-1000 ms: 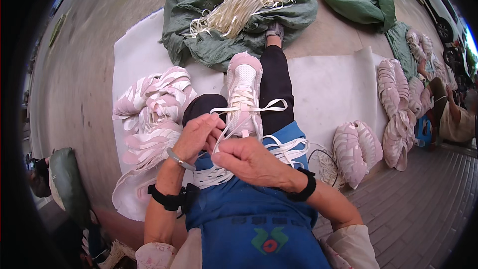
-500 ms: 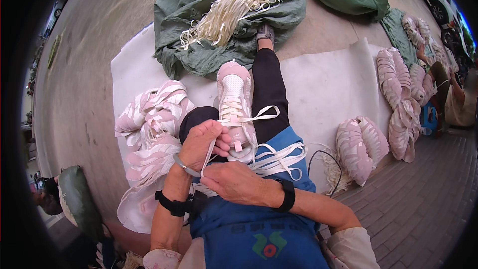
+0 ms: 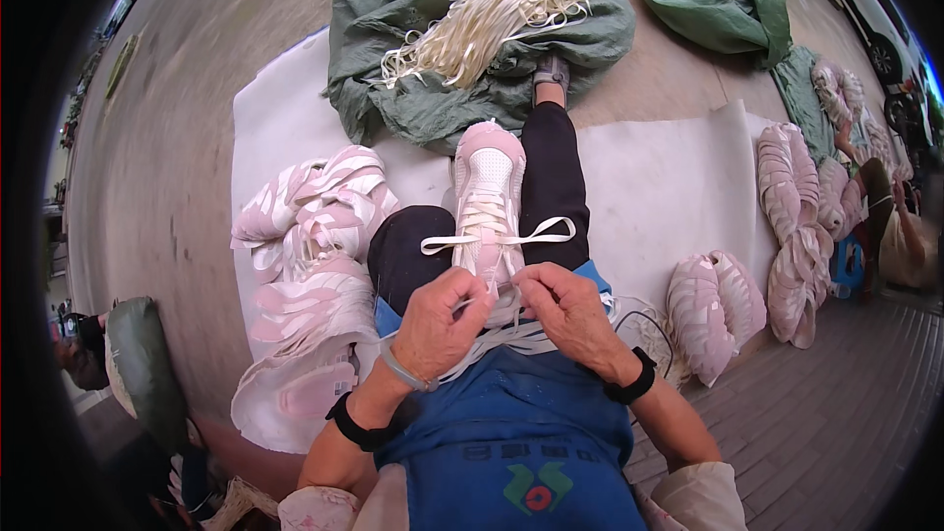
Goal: The recorder is lacing and organizing multiple pairs of pink sneakers while sitting on a ground covering.
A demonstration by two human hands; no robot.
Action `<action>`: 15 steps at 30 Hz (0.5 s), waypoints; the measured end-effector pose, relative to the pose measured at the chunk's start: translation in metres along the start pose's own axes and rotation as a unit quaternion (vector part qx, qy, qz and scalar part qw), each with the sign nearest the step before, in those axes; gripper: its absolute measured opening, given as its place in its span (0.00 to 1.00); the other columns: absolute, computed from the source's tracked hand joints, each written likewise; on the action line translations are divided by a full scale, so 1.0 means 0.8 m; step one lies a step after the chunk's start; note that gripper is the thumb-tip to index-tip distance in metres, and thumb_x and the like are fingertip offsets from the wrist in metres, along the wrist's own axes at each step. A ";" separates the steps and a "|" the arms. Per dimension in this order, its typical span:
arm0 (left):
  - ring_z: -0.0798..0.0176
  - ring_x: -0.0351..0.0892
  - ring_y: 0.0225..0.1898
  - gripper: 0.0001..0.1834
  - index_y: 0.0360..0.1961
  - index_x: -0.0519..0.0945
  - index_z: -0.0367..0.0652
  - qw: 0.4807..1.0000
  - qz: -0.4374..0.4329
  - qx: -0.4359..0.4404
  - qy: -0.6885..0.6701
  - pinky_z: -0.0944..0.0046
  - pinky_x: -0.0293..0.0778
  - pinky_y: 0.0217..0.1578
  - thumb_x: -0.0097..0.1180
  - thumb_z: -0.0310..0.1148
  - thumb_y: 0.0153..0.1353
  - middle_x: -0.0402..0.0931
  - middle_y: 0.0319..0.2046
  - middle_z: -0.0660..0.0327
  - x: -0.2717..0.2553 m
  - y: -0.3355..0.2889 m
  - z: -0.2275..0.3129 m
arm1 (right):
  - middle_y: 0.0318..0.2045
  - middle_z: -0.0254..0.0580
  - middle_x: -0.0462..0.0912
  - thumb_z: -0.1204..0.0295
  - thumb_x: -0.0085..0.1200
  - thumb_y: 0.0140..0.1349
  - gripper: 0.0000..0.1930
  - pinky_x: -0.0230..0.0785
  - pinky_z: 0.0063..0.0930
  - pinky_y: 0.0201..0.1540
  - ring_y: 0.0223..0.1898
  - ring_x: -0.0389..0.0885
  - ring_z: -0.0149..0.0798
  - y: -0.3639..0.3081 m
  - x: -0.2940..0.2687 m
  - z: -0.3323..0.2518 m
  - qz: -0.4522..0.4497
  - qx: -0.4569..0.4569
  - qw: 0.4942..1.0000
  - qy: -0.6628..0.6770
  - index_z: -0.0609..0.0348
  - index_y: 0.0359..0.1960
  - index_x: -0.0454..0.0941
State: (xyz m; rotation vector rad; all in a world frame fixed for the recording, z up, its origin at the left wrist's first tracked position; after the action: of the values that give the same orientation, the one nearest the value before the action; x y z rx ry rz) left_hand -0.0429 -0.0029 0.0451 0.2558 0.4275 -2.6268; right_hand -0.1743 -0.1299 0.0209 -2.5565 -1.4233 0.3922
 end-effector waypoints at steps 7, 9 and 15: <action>0.53 0.73 0.25 0.08 0.30 0.72 0.38 0.994 -0.023 0.077 0.073 0.61 0.69 0.27 0.54 0.31 0.61 0.71 0.24 0.54 0.027 -0.023 0.000 | 0.20 0.35 0.74 0.71 0.48 0.66 0.08 0.66 0.21 0.24 0.20 0.72 0.25 0.012 0.008 -0.021 -0.019 0.058 0.998 -0.009 0.64 0.38 0.75; 0.52 0.74 0.26 0.08 0.31 0.72 0.38 0.997 -0.022 0.064 0.035 0.60 0.69 0.28 0.54 0.32 0.61 0.71 0.24 0.54 0.029 -0.025 -0.003 | 0.19 0.34 0.74 0.71 0.48 0.66 0.08 0.67 0.21 0.24 0.20 0.72 0.25 0.009 0.003 -0.016 -0.009 0.083 0.996 -0.007 0.63 0.38 0.75; 0.68 0.78 0.27 0.15 0.34 0.74 0.37 0.972 -0.111 -0.085 -0.189 0.69 0.75 0.31 0.44 0.38 0.68 0.78 0.28 0.60 0.026 -0.024 0.009 | 0.20 0.32 0.75 0.67 0.44 0.68 0.12 0.64 0.19 0.23 0.20 0.70 0.22 0.005 0.006 -0.008 -0.155 0.121 0.980 -0.040 0.63 0.35 0.77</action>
State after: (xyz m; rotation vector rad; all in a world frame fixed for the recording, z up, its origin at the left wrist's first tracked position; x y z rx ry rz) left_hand -0.0709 0.0027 0.0516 -0.3640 0.5694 -2.7445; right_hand -0.1665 -0.1279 0.0250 -2.1089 -1.6557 0.5807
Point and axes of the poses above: each hand's wrist, its own y-axis towards the middle knuckle, its own x-axis out of the palm, z = x × y, the point moved 2 cm from there along y, towards the middle knuckle
